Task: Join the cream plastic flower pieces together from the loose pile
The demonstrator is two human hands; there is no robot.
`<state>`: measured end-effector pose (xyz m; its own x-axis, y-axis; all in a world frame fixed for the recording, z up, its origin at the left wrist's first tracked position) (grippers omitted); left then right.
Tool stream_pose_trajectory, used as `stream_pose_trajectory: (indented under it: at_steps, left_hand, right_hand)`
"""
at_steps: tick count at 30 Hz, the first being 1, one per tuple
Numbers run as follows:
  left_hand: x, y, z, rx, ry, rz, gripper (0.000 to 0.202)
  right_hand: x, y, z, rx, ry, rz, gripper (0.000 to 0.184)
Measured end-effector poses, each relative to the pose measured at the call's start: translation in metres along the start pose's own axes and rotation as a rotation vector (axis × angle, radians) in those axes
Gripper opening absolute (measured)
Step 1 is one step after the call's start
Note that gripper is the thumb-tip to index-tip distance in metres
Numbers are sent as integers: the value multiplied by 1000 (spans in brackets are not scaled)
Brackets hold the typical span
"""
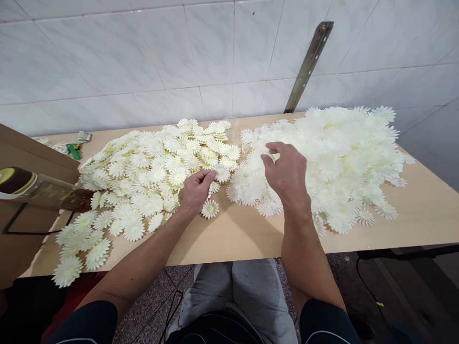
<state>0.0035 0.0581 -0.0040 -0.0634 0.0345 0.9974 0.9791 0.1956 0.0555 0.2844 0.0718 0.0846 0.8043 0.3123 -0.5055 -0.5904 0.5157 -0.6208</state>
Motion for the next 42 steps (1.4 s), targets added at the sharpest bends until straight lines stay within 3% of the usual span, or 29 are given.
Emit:
stream_pose_trajectory:
  at_steps: [3, 5, 7, 12, 16, 19, 27, 33, 42]
  left_hand:
    - [-2, 0, 1, 8, -8, 7, 33]
    - [-2, 0, 0, -1, -8, 23, 33]
    - [-1, 1, -1, -6, 2, 43, 32]
    - [8, 6, -6, -42, 79, 85, 29]
    - [13, 9, -9, -68, 123, 79, 30]
    - [14, 10, -10, -73, 124, 76, 34]
    - [18, 6, -10, -34, 125, 103, 49]
    - [11, 4, -6, -12, 88, 82, 49]
    - [6, 16, -6, -178, -15, -49, 63]
  right_hand:
    - [3, -21, -1, 104, -19, -77, 45]
    - [-6, -23, -4, 128, -32, -26, 45]
    - [-21, -7, -6, 46, -50, 84, 46]
    - [-56, 57, -20, -324, -48, 312, 45]
    - [-63, 79, -27, -468, -15, 420, 55]
    - [-62, 81, -27, -481, 23, 456, 62]
    - [-59, 76, -23, -416, -1, 324, 53]
    - [-60, 69, -24, -316, 19, 406, 67]
    - [-69, 85, -28, -506, -44, 476, 79]
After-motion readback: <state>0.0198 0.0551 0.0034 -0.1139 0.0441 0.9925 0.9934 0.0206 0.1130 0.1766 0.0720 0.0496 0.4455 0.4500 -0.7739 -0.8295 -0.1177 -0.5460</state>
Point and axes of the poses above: each hand's wrist, its own z-axis towards the middle knuckle, its own y-axis out of the palm, x = y × z, the point moved 9 cm from there along z, towards the middle knuckle, and after that the axes turned 9 degrees about -y, right-handed, at the moved point
